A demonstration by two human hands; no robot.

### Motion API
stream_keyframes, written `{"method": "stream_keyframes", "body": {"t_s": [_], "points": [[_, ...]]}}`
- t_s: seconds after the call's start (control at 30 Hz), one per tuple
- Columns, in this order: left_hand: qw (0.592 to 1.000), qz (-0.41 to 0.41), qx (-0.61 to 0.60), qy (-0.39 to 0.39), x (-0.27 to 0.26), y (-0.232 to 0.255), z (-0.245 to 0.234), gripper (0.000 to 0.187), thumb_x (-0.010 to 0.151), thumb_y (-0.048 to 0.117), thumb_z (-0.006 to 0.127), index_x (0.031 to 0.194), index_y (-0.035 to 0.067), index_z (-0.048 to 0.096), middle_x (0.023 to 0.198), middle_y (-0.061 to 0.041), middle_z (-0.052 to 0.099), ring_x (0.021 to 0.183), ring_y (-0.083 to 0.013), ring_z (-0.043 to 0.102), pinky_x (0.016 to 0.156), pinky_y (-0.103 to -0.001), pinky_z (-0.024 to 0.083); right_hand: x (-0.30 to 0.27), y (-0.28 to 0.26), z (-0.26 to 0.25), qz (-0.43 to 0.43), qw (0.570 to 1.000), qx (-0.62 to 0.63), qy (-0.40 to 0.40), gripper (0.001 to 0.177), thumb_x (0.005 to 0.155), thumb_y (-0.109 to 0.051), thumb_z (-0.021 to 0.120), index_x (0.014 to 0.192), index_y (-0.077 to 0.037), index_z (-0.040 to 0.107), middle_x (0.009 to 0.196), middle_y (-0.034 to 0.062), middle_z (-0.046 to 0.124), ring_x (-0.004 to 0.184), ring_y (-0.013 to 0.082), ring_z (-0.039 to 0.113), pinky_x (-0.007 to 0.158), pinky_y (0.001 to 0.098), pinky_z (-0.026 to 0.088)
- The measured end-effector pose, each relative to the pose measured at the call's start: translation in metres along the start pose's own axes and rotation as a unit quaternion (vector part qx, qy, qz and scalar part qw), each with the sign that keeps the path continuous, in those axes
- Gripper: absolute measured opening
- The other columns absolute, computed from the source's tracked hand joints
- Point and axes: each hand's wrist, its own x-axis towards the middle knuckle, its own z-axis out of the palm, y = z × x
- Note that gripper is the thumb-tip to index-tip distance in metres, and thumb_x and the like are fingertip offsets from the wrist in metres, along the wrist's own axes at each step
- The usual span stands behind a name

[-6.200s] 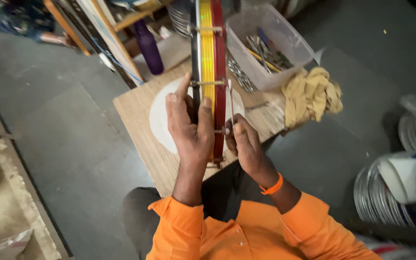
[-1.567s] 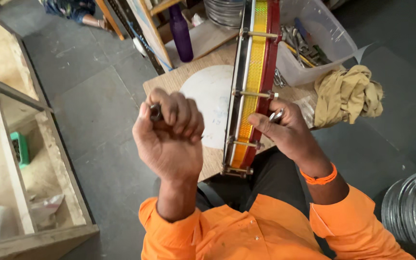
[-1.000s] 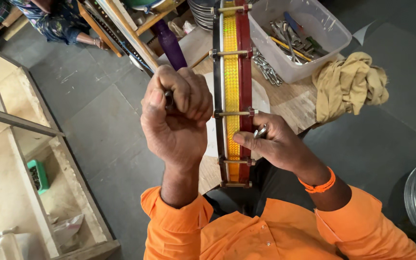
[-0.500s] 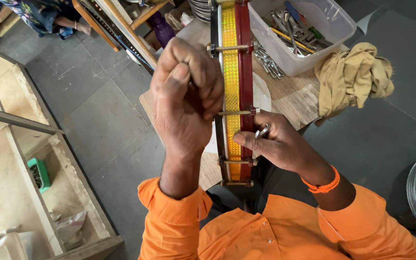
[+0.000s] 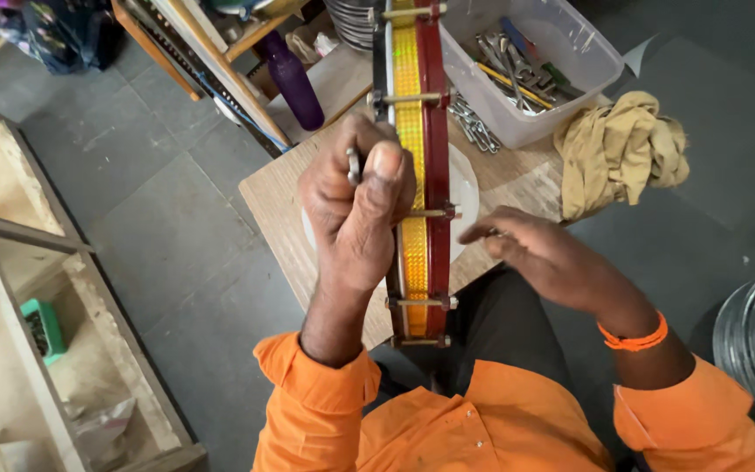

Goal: The person uses a wrench to tighten the tension rods on a small drum. They systematically rotate the drum and adjust each rod to secure the drumhead.

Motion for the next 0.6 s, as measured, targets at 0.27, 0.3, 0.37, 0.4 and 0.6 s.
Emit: {"method": "stream_keyframes", "body": {"t_s": [0.27,0.3,0.37,0.4,0.6], "points": [[1.000,0.000,0.014,0.001,-0.003,-0.004,0.006,0.045,0.113,0.041,0.064,0.092,0.003,0.050,0.073,0.004,0.046,0.060,-0.0036,0.037,0.055,-0.020,0.030,-0.003,0.012,-0.025,-0.202,0.840,-0.491,0.109,0.013,0.107,-0.021,0.050,0.098,-0.017,0.058,0.097,0.0016,0.064,0.093,0.0251,0.059,0.080,0.0365,0.048],[1.000,0.005,0.027,0.002,-0.002,-0.003,0.006,0.045,0.113,0.041,0.063,0.091,0.004,0.050,0.073,0.004,0.046,0.061,-0.0036,0.038,0.056,-0.020,0.030,0.002,0.005,-0.033,-0.106,0.889,-0.430,0.115,0.014,0.107,-0.025,0.050,0.103,-0.014,0.058,0.091,0.0030,0.063,0.085,0.0230,0.060,0.075,0.0356,0.047],[0.999,0.020,0.050,-0.004,0.000,-0.002,0.006,0.046,0.114,0.042,0.061,0.091,0.004,0.050,0.075,0.004,0.047,0.064,-0.0039,0.039,0.059,-0.021,0.033,0.011,-0.015,-0.048,0.087,0.945,-0.291,0.120,0.026,0.106,-0.033,0.050,0.112,-0.008,0.057,0.079,0.0061,0.061,0.069,0.0189,0.060,0.066,0.0341,0.047],[0.998,0.030,0.060,-0.009,0.002,-0.002,0.006,0.046,0.115,0.043,0.060,0.091,0.005,0.050,0.076,0.004,0.048,0.067,-0.0044,0.040,0.061,-0.021,0.035,0.010,-0.028,-0.055,0.047,0.982,-0.105,0.152,0.025,0.107,-0.031,0.051,0.114,-0.007,0.054,0.083,0.0052,0.055,0.070,0.0173,0.052,0.065,0.0327,0.043],[0.995,0.038,0.093,0.002,0.004,-0.007,0.001,0.049,0.115,0.046,0.060,0.091,0.004,0.053,0.078,0.004,0.045,0.068,-0.0040,0.042,0.063,-0.021,0.037,-0.019,-0.105,-0.061,-0.173,0.955,0.219,0.097,0.029,0.111,-0.023,0.054,0.131,-0.001,0.055,0.090,0.0085,0.064,0.077,0.0118,0.062,0.069,0.0249,0.050]]}}
